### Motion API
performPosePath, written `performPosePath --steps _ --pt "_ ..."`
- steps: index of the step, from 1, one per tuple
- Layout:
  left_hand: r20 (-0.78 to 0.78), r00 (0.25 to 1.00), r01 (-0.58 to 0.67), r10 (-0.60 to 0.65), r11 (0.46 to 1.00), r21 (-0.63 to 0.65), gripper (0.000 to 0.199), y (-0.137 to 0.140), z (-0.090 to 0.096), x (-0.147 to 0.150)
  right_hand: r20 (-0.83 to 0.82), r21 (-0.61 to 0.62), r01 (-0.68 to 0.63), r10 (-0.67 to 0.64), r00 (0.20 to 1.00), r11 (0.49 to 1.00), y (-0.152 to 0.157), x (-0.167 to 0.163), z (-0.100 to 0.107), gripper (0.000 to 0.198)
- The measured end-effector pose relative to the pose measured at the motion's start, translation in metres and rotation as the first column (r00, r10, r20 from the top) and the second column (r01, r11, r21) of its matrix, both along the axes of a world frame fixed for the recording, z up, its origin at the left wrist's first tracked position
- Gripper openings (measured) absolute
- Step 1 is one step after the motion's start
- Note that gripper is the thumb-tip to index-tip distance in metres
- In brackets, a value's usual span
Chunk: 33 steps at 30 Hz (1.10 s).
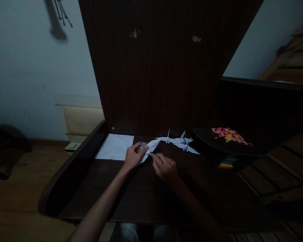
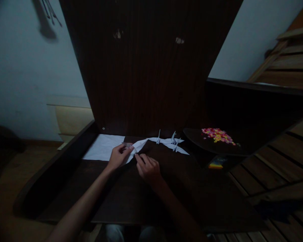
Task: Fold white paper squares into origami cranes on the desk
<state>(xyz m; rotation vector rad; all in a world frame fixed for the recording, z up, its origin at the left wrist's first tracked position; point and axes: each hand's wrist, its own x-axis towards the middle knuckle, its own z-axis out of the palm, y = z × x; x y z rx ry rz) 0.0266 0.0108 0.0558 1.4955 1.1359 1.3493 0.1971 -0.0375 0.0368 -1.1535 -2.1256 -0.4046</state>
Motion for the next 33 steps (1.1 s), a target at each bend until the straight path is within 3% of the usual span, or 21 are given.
performPosePath --steps 6,10,12,15,18,20,22,24,25,26,28,33 --pt "0.326 0.945 0.058 0.004 0.982 -0.179 0.036 0.003 -0.012 -0.001 -0.097 -0.020 0.020 -0.021 0.995 1.000 0.002 -0.011 -0.004 0.022" --pt "0.547 0.837 0.185 -0.004 0.943 -0.276 0.031 0.001 -0.012 -0.002 -0.336 -0.123 0.003 -0.044 0.941 0.992 0.002 -0.015 -0.005 0.020" --pt "0.619 0.784 0.266 -0.044 0.925 -0.270 0.028 0.000 -0.011 -0.003 -0.509 -0.196 -0.040 -0.067 0.858 0.980 0.002 -0.017 -0.005 0.018" --pt "0.646 0.755 0.346 -0.112 0.905 -0.247 0.026 0.001 -0.012 -0.002 -0.741 -0.287 -0.171 -0.106 0.663 0.943 0.006 -0.020 -0.007 0.017" --pt "0.626 0.776 0.311 -0.083 0.913 -0.264 0.029 0.004 -0.019 0.001 -0.846 -0.286 -0.244 -0.124 0.519 0.927 0.011 -0.022 -0.009 0.018" --pt "0.581 0.814 0.190 0.020 0.935 -0.299 0.040 0.006 -0.024 0.002 -0.837 -0.279 -0.210 -0.130 0.531 0.937 0.012 -0.022 -0.008 0.017" --pt "0.472 0.871 0.001 0.132 0.963 -0.270 0.053 0.005 -0.026 0.001 -0.789 -0.256 -0.123 -0.134 0.600 0.959 0.012 -0.021 -0.004 0.013" --pt "0.288 0.942 -0.153 0.173 0.984 -0.090 0.058 0.000 -0.024 -0.003 -0.733 -0.168 -0.043 -0.095 0.674 0.985 0.010 -0.020 0.000 0.005" --pt "0.178 0.973 -0.162 0.150 0.985 0.058 0.057 -0.003 -0.021 -0.005 -0.703 -0.113 -0.030 -0.058 0.709 0.993 0.009 -0.019 0.002 0.002" --pt "0.061 0.996 -0.077 0.067 0.979 0.189 0.052 -0.006 -0.018 -0.007 -0.671 -0.062 -0.032 -0.018 0.741 0.998 0.008 -0.019 0.004 0.005" --pt "-0.113 0.993 0.068 -0.031 0.940 0.334 0.041 -0.012 -0.013 -0.010 -0.607 0.002 -0.058 0.047 0.793 0.998 0.006 -0.019 0.006 0.010" --pt "-0.254 0.955 0.248 -0.154 0.882 0.400 0.036 -0.016 -0.012 -0.004 -0.470 0.008 -0.120 0.109 0.876 0.993 0.002 -0.019 0.009 0.013"
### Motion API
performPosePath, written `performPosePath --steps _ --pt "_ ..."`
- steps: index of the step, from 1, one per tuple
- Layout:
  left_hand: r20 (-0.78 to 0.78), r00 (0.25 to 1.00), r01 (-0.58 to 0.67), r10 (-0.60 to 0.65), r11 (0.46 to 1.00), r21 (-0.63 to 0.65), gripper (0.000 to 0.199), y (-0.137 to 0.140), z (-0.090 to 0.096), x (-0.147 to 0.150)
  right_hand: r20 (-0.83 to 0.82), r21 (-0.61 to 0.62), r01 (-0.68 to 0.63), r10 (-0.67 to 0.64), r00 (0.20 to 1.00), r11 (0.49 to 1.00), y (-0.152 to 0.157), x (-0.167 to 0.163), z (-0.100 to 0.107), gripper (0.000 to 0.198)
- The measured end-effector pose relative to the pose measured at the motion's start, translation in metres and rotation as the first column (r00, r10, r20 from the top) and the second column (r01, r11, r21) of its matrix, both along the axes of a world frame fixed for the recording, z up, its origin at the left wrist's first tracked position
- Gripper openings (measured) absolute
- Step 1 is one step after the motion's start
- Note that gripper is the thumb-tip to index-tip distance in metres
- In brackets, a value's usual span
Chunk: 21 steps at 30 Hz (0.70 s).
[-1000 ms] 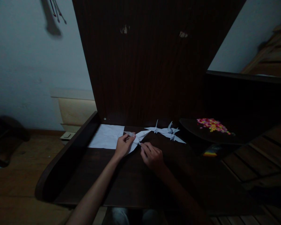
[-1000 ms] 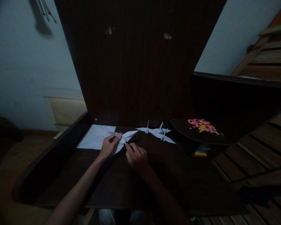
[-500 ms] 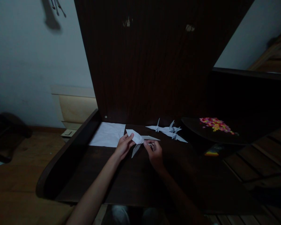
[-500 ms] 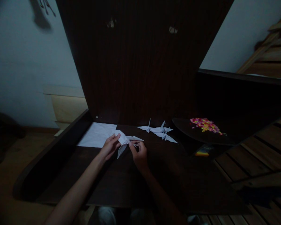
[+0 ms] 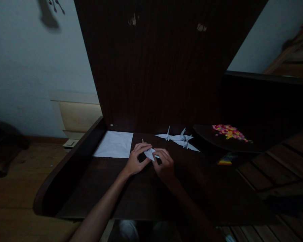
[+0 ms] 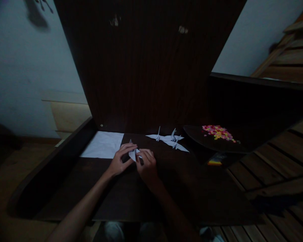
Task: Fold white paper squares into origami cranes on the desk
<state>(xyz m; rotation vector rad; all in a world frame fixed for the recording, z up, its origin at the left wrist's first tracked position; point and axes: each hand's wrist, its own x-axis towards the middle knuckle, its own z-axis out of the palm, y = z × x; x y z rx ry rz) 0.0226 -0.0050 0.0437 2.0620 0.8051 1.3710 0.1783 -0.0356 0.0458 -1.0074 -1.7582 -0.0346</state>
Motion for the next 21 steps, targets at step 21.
performPosePath --steps 21 --pt "0.669 0.737 0.409 0.097 0.724 -0.556 0.031 0.004 -0.008 0.000 -0.815 -0.459 -0.617 -0.027 0.578 0.639 0.025 0.036 0.001 0.037"
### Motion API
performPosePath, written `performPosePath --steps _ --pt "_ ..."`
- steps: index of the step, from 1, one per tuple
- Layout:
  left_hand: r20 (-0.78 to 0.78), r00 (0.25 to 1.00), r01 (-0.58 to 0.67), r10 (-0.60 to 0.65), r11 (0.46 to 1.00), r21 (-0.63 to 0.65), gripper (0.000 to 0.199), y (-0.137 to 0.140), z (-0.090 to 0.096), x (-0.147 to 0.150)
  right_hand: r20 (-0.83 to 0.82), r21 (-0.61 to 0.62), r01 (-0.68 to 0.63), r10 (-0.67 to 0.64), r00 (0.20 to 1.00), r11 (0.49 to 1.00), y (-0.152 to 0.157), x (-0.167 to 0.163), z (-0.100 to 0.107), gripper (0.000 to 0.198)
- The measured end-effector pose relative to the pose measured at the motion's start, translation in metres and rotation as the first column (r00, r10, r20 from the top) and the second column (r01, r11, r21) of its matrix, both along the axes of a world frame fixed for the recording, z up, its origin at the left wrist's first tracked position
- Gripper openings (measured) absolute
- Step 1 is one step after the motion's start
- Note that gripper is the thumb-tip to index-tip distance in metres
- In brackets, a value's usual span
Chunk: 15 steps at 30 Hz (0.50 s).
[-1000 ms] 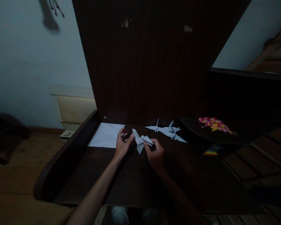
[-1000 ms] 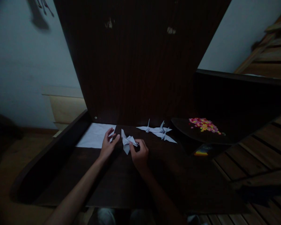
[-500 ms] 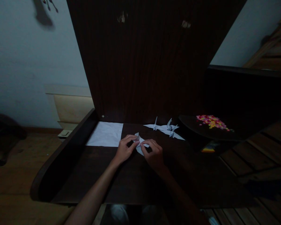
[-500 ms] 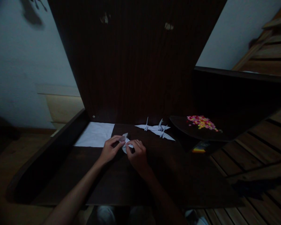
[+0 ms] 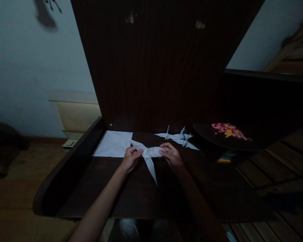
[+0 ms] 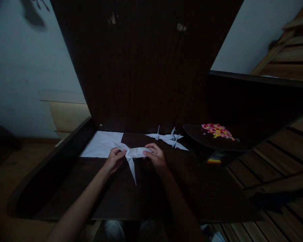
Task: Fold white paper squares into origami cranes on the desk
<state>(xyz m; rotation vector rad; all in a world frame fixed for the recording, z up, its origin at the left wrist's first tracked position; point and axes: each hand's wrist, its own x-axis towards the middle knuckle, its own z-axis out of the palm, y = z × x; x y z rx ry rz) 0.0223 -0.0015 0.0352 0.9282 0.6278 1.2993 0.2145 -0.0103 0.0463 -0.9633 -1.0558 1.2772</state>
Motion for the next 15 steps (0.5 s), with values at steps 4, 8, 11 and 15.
performPosePath --steps 4,8,11,15 --pt "0.062 0.998 0.012 -0.006 0.996 -0.087 0.029 0.000 0.004 0.000 0.097 0.015 0.052 -0.053 0.994 0.999 0.004 0.001 -0.013 0.034" --pt "0.045 0.989 -0.135 0.142 0.982 -0.133 0.028 0.007 0.003 0.003 0.330 0.298 0.380 -0.468 0.820 0.876 0.003 0.002 -0.013 0.023" --pt "-0.006 0.946 -0.322 0.324 0.941 -0.106 0.033 0.011 -0.001 0.004 0.384 0.427 0.402 -0.565 0.730 0.810 -0.002 -0.002 -0.003 0.020" --pt "-0.186 0.894 -0.406 0.409 0.912 0.055 0.032 0.009 -0.004 0.003 0.478 0.367 0.119 -0.296 0.827 0.923 -0.009 -0.014 0.007 0.022"
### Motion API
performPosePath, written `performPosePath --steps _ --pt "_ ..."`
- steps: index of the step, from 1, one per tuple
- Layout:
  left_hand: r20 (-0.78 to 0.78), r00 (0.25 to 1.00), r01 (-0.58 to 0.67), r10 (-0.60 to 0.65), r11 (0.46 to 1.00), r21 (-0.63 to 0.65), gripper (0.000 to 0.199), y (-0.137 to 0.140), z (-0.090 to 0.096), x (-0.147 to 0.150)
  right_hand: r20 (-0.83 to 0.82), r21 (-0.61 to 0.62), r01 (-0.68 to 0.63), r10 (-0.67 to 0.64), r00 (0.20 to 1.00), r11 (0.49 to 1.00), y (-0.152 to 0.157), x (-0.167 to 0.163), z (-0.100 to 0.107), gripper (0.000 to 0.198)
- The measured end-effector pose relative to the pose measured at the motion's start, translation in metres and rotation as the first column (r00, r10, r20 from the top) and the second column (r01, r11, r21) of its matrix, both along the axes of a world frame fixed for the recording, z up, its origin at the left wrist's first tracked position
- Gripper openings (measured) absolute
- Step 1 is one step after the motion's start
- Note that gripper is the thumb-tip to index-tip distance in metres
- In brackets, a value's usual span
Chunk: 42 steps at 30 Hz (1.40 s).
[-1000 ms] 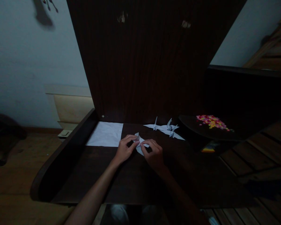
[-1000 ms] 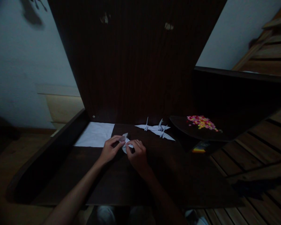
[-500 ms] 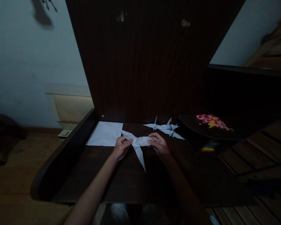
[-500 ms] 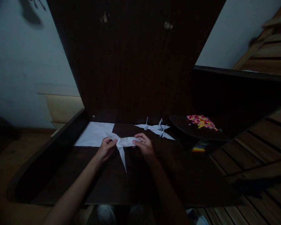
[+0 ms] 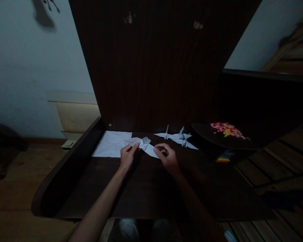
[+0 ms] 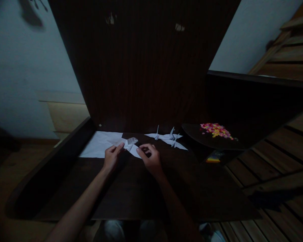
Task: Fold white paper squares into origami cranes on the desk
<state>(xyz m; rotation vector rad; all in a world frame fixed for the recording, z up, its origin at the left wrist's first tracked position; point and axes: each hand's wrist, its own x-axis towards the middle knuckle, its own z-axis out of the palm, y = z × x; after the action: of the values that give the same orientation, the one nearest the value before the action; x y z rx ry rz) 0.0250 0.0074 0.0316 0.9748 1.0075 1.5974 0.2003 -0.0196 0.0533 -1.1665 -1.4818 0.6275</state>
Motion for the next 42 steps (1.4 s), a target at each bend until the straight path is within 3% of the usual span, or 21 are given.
performPosePath --steps 3,6,11,14,19,24,29,36,42 --pt "-0.166 0.986 0.026 -0.015 0.997 0.066 0.027 -0.005 0.003 -0.001 -0.038 -0.097 -0.134 0.131 0.991 0.986 0.000 -0.006 -0.001 0.023" --pt "-0.208 0.977 0.069 -0.048 0.993 0.097 0.025 -0.008 0.006 0.000 -0.094 -0.146 -0.223 0.211 0.973 0.964 0.001 -0.005 -0.003 0.023" --pt "-0.167 0.984 0.072 -0.061 0.996 0.059 0.027 -0.006 0.004 0.000 -0.141 -0.144 -0.207 0.187 0.972 0.968 0.000 0.001 -0.002 0.023" --pt "-0.135 0.982 0.143 -0.131 0.987 0.080 0.025 -0.007 0.004 -0.003 -0.109 -0.114 -0.178 0.165 0.980 0.977 -0.001 0.004 -0.001 0.021" --pt "-0.178 0.939 0.327 -0.294 0.923 0.202 0.033 -0.013 0.007 -0.006 -0.076 -0.084 -0.185 0.179 0.981 0.979 -0.001 0.010 0.002 0.019" --pt "-0.275 0.886 0.436 -0.373 0.872 0.221 0.040 -0.015 0.007 -0.008 -0.102 -0.082 -0.248 0.239 0.966 0.965 -0.004 0.016 0.007 0.018" --pt "-0.351 0.816 0.558 -0.459 0.785 0.271 0.052 -0.015 0.010 -0.014 -0.062 -0.100 -0.212 0.206 0.976 0.972 -0.006 0.023 0.005 0.016" --pt "-0.161 0.749 0.658 -0.642 0.696 0.287 0.073 -0.012 0.008 -0.011 -0.065 -0.125 -0.154 0.147 0.987 0.980 -0.005 0.036 -0.007 0.017" --pt "0.025 0.739 0.650 -0.673 0.723 0.234 0.073 -0.014 0.014 -0.010 0.029 -0.069 -0.109 0.112 0.993 0.992 -0.005 0.036 -0.012 0.014"
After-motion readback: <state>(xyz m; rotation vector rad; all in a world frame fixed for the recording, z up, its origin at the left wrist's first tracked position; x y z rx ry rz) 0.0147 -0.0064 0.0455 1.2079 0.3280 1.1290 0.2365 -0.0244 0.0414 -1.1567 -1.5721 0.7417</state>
